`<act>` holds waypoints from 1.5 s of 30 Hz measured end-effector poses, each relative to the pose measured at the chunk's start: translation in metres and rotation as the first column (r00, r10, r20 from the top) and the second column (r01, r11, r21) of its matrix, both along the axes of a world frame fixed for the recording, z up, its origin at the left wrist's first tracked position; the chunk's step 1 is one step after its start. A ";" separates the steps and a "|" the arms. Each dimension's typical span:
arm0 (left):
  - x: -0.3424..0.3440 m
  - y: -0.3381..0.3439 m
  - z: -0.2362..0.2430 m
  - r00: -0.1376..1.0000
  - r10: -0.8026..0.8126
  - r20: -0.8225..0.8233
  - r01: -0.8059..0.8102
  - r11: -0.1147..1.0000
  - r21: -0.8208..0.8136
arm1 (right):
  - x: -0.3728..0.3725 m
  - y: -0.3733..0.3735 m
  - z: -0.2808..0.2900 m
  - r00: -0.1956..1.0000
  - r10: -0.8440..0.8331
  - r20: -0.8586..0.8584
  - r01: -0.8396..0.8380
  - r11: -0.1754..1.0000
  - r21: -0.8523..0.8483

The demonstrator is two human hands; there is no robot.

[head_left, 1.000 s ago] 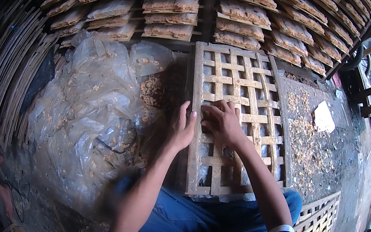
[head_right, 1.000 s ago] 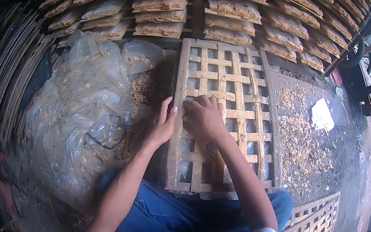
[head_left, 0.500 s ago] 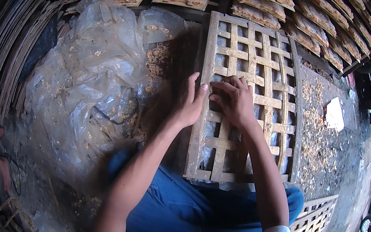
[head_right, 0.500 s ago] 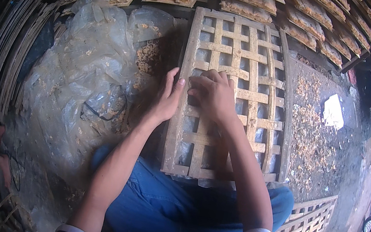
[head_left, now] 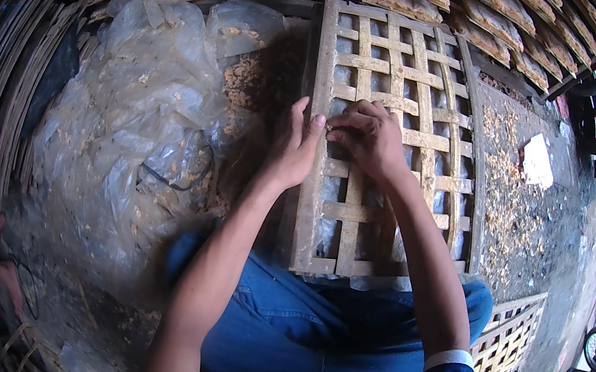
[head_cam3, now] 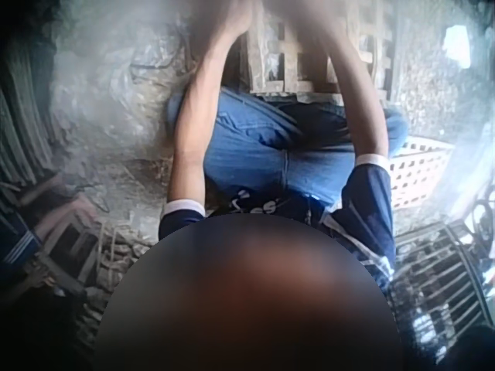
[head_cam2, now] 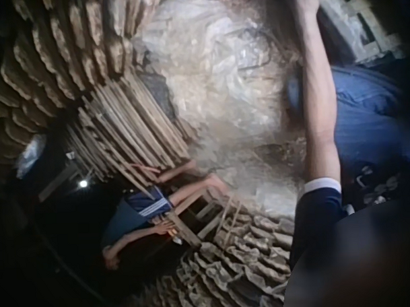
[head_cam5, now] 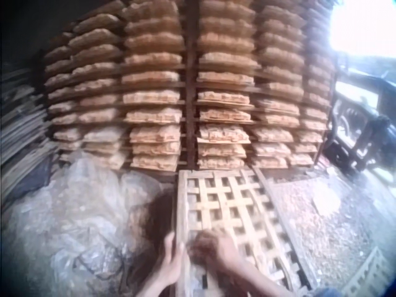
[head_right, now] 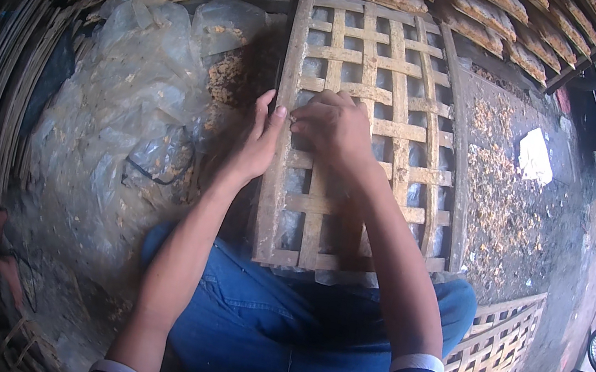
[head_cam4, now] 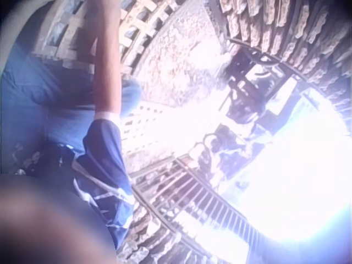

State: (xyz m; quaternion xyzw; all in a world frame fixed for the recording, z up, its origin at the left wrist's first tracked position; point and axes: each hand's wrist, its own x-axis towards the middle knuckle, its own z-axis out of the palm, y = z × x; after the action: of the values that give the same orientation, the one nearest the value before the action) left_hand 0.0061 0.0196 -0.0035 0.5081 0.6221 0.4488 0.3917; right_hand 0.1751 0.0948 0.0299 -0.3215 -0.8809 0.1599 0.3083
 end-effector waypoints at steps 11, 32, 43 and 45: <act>0.002 0.000 -0.002 0.996 0.051 -0.077 -0.045 0.996 0.077 | -0.001 0.001 0.003 0.999 0.034 0.015 -0.033 0.998 -0.046; -0.001 0.003 -0.007 0.996 0.040 -0.076 -0.031 0.993 0.113 | 0.003 -0.002 0.015 0.996 0.082 0.036 -0.076 0.987 -0.142; -0.004 0.003 -0.012 1.000 0.008 -0.006 -0.007 0.994 0.114 | 0.196 0.011 0.063 0.730 -0.406 -0.549 -0.080 0.747 -0.660; -0.002 0.004 -0.006 1.000 -0.011 0.000 0.011 0.998 0.057 | 0.261 0.005 0.058 0.667 -0.560 -0.491 0.124 0.733 -0.669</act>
State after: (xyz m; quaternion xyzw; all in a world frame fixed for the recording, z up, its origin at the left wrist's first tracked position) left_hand 0.0039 0.0231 -0.0093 0.5225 0.6060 0.4644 0.3796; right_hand 0.4361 0.0995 0.0882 -0.4891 -0.5348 0.4606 0.5124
